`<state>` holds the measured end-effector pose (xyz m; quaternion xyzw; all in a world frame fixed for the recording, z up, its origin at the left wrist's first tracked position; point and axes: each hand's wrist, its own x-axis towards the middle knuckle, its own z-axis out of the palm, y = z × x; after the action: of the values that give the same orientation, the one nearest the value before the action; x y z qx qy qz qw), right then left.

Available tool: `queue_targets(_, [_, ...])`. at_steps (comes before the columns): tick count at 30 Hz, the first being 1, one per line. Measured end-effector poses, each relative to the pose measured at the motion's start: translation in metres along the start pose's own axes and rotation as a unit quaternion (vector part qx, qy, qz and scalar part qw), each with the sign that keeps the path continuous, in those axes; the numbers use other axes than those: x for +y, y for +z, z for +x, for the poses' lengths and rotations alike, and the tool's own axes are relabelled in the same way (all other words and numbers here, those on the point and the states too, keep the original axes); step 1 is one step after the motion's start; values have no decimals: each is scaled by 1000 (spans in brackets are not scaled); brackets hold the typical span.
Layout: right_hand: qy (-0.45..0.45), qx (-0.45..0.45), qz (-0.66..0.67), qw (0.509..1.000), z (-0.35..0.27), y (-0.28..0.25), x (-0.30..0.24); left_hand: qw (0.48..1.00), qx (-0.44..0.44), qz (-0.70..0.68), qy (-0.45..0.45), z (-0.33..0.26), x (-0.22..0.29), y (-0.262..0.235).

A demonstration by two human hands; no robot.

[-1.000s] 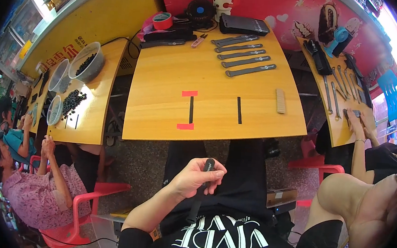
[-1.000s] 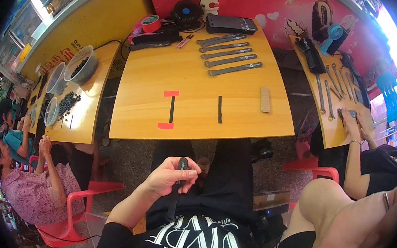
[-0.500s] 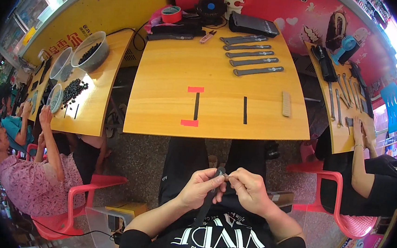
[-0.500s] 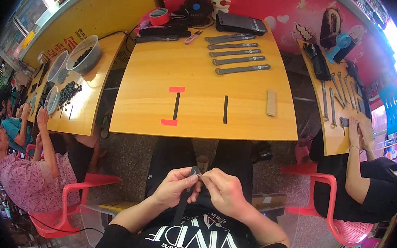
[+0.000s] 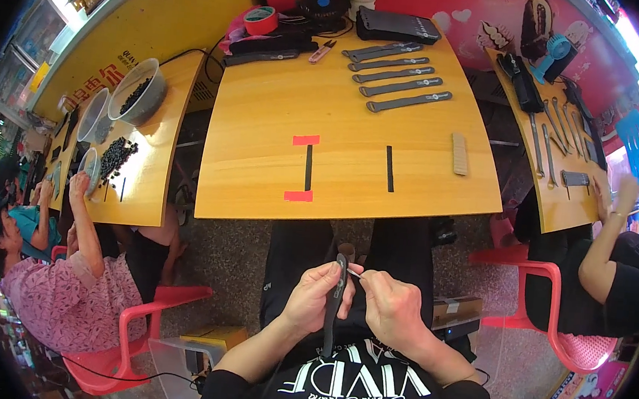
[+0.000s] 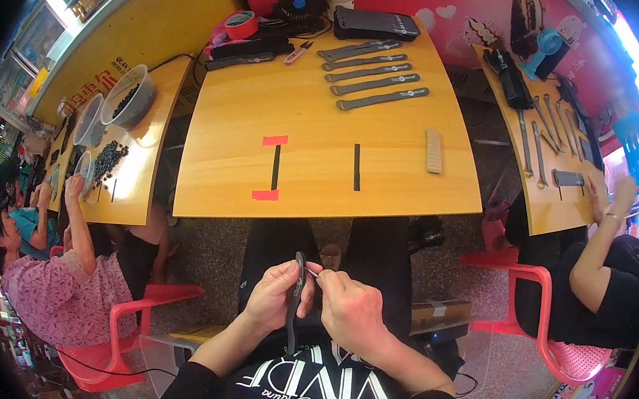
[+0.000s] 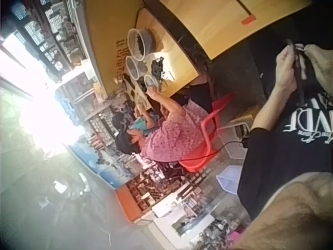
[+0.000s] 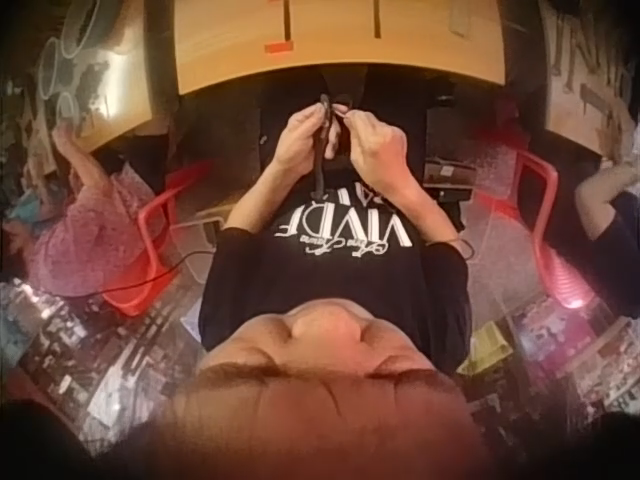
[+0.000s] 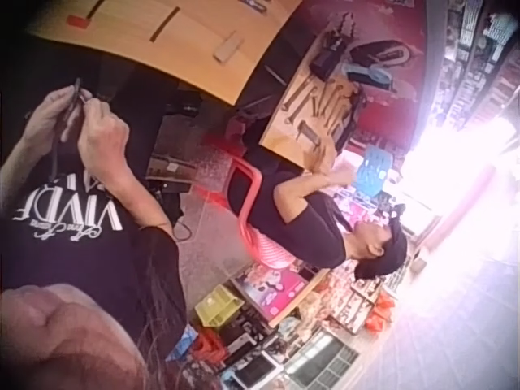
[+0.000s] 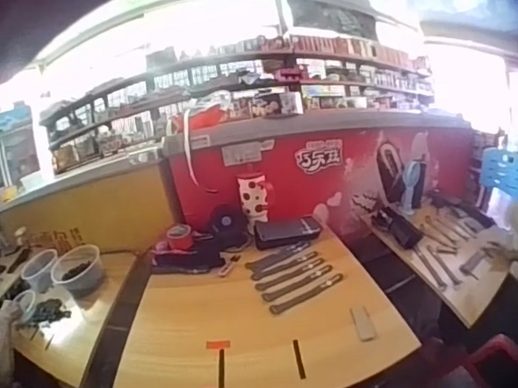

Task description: Assembling plastic or rubber straps by manually attaching small components and fasteners.

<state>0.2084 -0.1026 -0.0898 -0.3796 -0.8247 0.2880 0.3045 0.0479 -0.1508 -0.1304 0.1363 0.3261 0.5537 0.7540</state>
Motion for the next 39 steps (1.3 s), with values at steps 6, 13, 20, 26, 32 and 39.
queue_targets(6, [6, -11, -6, 1000, 2, 1, 0, 1000, 1, -7, -3, 0, -1, -2])
queue_targets(13, [15, -9, -23, 1000, 4, 4, -1, 1000, 6, -9, -7, 2, -2, -4])
queue_targets(20, [9, -8, -21, 1000, 4, 4, -2, 1000, 11, -15, -5, 0, -3, -5])
queue_targets(26, [8, -16, -22, 1000, 6, 3, -2, 1000, 12, -15, -8, 1, -3, -6])
queue_targets(32, [11, -8, -19, 1000, 5, 3, -2, 999, 19, -23, -13, 1, -2, -4])
queue_targets(39, [-1, -30, -52, 998, 5, 0, -1, 999, 29, -9, -10, 0, -3, -4])
